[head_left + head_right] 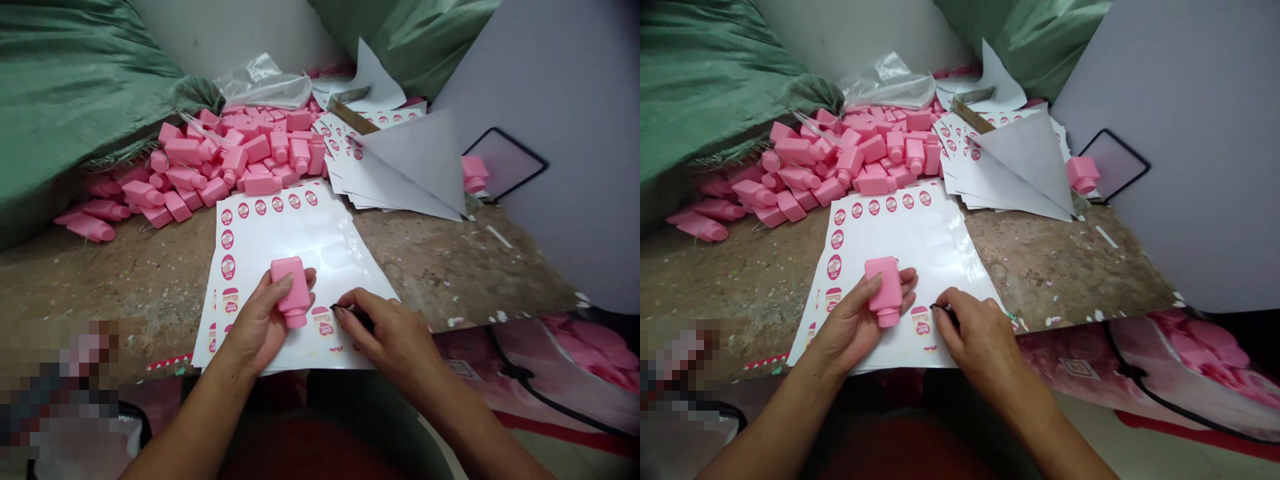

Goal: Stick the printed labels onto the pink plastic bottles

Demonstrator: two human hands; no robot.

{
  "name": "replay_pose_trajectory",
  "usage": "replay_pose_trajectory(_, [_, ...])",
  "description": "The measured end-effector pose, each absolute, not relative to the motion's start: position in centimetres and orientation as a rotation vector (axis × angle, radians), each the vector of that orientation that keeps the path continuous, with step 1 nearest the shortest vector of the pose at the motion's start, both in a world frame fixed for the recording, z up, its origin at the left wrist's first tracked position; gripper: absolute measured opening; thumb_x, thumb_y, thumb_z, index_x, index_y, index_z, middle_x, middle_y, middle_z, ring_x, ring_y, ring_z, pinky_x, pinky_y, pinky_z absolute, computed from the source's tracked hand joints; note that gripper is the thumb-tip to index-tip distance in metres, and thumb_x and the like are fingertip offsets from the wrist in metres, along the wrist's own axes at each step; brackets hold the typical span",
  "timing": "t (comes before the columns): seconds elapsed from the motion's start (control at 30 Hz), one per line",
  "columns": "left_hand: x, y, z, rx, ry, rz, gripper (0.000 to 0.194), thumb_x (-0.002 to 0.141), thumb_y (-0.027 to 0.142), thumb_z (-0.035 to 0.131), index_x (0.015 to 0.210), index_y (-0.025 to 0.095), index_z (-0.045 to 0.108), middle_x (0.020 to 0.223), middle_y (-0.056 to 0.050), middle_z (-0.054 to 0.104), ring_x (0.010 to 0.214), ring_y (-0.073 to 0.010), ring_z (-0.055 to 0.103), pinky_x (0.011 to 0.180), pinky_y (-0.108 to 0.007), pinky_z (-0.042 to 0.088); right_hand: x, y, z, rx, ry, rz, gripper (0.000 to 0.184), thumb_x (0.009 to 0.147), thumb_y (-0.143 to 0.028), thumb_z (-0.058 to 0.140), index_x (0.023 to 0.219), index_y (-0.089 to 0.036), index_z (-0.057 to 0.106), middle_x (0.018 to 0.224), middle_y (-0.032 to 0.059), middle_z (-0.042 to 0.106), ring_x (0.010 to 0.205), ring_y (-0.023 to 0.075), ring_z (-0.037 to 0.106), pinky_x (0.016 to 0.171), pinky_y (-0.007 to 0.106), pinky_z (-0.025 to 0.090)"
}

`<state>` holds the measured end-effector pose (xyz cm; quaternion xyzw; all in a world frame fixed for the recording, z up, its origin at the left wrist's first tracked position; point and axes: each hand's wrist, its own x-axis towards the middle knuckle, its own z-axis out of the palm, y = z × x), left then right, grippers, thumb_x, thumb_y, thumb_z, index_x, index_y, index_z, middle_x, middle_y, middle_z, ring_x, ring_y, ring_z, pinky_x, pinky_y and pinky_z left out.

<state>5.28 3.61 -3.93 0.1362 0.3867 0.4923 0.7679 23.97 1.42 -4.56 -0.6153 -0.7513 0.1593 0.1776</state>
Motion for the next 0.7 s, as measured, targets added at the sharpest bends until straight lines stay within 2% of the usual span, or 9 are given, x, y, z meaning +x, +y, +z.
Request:
replay_pose_trajectory(0.27, [5.27, 3.61, -3.88, 0.327, 0.837, 1.059, 0.034, 0.079, 0.024, 0.071, 0.110, 0.015, 0.062, 0.114, -0.014, 0.068, 0.124, -0.0291, 0.054, 0.109, -0.049, 0.039, 23.09, 1.37, -4.33, -1.634, -2.213, 0.233, 0.019, 0.090, -0.026, 0.045, 0.082, -0.022, 0.062, 0.064, 0.0008, 0.066, 0.056, 0.0173, 0.055, 0.054, 0.029, 0.027])
replay_pose_trajectory(0.37, [5.28, 3.64, -3.77, 0.335, 0.832, 1.055, 0.033, 0.079, 0.024, 0.071, 0.109, 0.015, 0.063, 0.112, -0.013, 0.069, 0.124, -0.0289, 0.053, 0.108, -0.049, 0.039, 23.08, 1.44, -4.44, -1.645, -2.202, 0.263, 0.019, 0.089, -0.027, 0.046, 0.082, -0.021, 0.063, 0.066, 0.0017, 0.067, 0.056, 0.0180, 0.054, 0.054, 0.029, 0.028])
replay_pose_trajectory(0.57, [5.30, 3.65, -3.67, 0.284, 0.849, 1.056, 0.037, 0.079, 0.024, 0.070, 0.113, 0.013, 0.060, 0.116, -0.016, 0.067, 0.125, -0.0294, 0.054, 0.108, -0.046, 0.041, 23.88, 1.54, -4.65, -1.728, -2.096, 0.532, 0.018, 0.089, -0.034, 0.049, 0.084, -0.024, 0.064, 0.069, -0.0003, 0.068, 0.062, 0.0196, 0.058, 0.059, 0.029, 0.037])
replay_pose_trajectory(0.7, [5.17, 3.86, -3.71, 0.238, 0.833, 1.061, 0.039, 0.081, 0.024, 0.068, 0.117, 0.012, 0.058, 0.118, -0.016, 0.067, 0.123, -0.0287, 0.056, 0.107, -0.044, 0.042, 24.00, 1.56, -4.75, -1.664, -2.152, 0.375, 0.018, 0.089, -0.031, 0.049, 0.084, -0.023, 0.063, 0.070, 0.0001, 0.068, 0.059, 0.0191, 0.057, 0.058, 0.030, 0.035])
